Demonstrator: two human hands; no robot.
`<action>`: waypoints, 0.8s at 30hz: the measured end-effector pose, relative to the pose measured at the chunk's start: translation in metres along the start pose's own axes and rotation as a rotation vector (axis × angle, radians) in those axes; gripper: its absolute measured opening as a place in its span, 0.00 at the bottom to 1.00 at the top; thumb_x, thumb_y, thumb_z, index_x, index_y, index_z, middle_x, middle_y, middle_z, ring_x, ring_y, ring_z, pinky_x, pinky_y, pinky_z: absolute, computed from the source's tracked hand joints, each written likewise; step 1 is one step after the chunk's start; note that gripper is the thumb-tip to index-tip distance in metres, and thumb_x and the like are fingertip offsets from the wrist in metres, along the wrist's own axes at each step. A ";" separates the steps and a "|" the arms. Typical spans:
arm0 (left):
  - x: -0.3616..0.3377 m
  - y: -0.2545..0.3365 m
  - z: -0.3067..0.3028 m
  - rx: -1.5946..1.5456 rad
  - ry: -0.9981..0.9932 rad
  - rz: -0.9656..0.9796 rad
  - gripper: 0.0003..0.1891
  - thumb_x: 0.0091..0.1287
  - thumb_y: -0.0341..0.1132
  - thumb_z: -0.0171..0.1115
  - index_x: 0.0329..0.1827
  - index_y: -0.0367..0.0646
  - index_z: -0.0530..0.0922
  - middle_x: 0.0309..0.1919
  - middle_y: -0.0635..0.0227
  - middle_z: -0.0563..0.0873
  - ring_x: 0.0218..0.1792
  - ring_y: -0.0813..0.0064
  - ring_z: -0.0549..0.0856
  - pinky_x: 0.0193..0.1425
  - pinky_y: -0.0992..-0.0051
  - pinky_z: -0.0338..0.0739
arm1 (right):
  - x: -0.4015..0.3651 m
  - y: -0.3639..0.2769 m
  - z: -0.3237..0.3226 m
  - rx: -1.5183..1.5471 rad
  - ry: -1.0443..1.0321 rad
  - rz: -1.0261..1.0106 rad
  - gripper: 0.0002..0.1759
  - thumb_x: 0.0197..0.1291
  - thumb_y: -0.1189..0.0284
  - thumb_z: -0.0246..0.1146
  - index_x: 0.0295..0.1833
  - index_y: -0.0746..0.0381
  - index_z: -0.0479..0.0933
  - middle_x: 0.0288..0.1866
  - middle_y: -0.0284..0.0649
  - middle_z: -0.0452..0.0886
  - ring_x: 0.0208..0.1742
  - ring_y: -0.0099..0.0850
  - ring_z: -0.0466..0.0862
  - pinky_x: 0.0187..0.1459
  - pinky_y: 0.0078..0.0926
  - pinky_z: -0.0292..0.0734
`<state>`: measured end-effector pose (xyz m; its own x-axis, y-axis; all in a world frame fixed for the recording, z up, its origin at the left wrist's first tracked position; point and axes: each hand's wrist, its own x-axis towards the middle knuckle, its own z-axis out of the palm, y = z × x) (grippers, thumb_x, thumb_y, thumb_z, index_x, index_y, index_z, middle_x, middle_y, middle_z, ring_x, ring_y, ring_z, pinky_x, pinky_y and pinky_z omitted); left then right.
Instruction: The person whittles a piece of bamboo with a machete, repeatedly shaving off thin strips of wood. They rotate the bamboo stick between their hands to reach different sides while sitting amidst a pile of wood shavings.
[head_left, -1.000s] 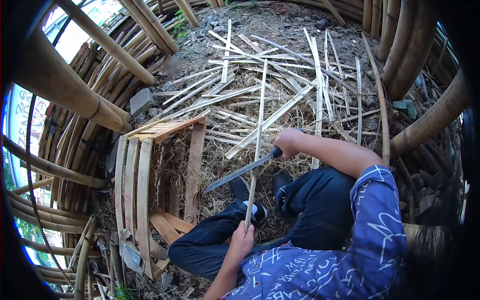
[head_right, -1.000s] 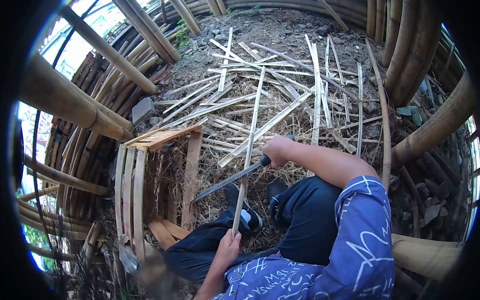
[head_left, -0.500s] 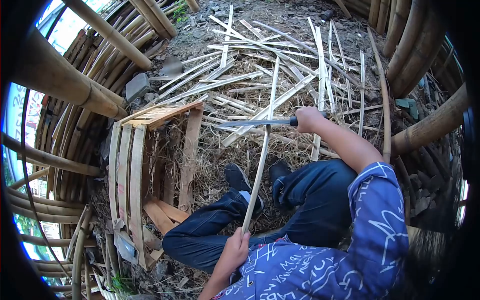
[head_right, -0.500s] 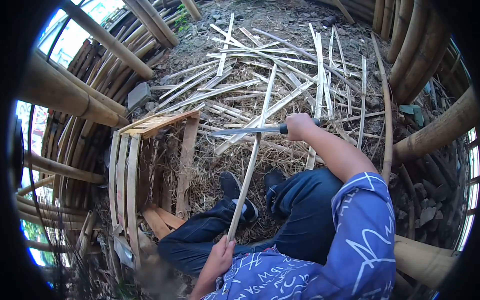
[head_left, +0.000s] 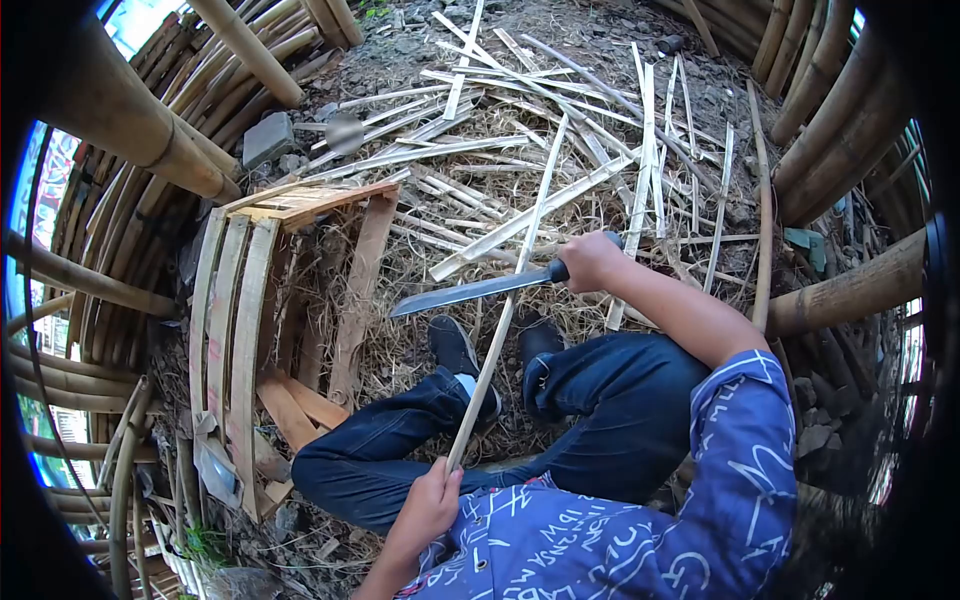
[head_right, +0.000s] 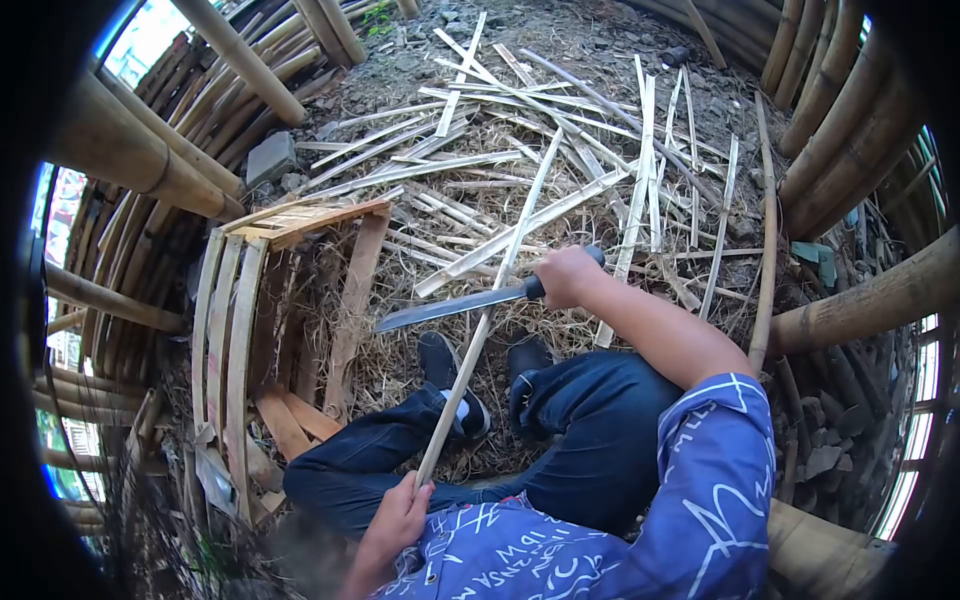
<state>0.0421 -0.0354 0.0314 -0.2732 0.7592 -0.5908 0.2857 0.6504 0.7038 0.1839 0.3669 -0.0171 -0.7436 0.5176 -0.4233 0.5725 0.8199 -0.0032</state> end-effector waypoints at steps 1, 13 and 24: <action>-0.005 0.000 0.000 -0.003 -0.003 -0.002 0.09 0.74 0.33 0.51 0.42 0.36 0.75 0.22 0.67 0.77 0.23 0.78 0.74 0.30 0.73 0.70 | 0.004 0.004 0.005 -0.001 -0.005 0.000 0.15 0.40 0.66 0.66 0.37 0.59 0.84 0.35 0.46 0.86 0.40 0.41 0.88 0.45 0.39 0.83; -0.081 -0.002 -0.046 0.031 -0.099 -0.118 0.11 0.75 0.36 0.48 0.50 0.37 0.70 0.24 0.41 0.78 0.28 0.39 0.81 0.29 0.55 0.71 | -0.005 0.103 0.037 0.102 0.050 0.569 0.17 0.48 0.67 0.65 0.43 0.63 0.83 0.44 0.49 0.85 0.47 0.42 0.86 0.51 0.38 0.81; -0.087 -0.055 -0.084 0.365 -0.021 -0.092 0.09 0.68 0.35 0.60 0.36 0.37 0.76 0.19 0.53 0.79 0.22 0.57 0.83 0.28 0.65 0.73 | -0.025 0.136 0.025 0.051 0.119 0.804 0.15 0.52 0.67 0.66 0.45 0.61 0.83 0.45 0.48 0.86 0.46 0.43 0.88 0.48 0.39 0.82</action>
<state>-0.0272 -0.1390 0.0771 -0.2952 0.6949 -0.6557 0.5707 0.6787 0.4624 0.2891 0.4598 -0.0292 -0.1282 0.9683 -0.2145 0.9601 0.1754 0.2180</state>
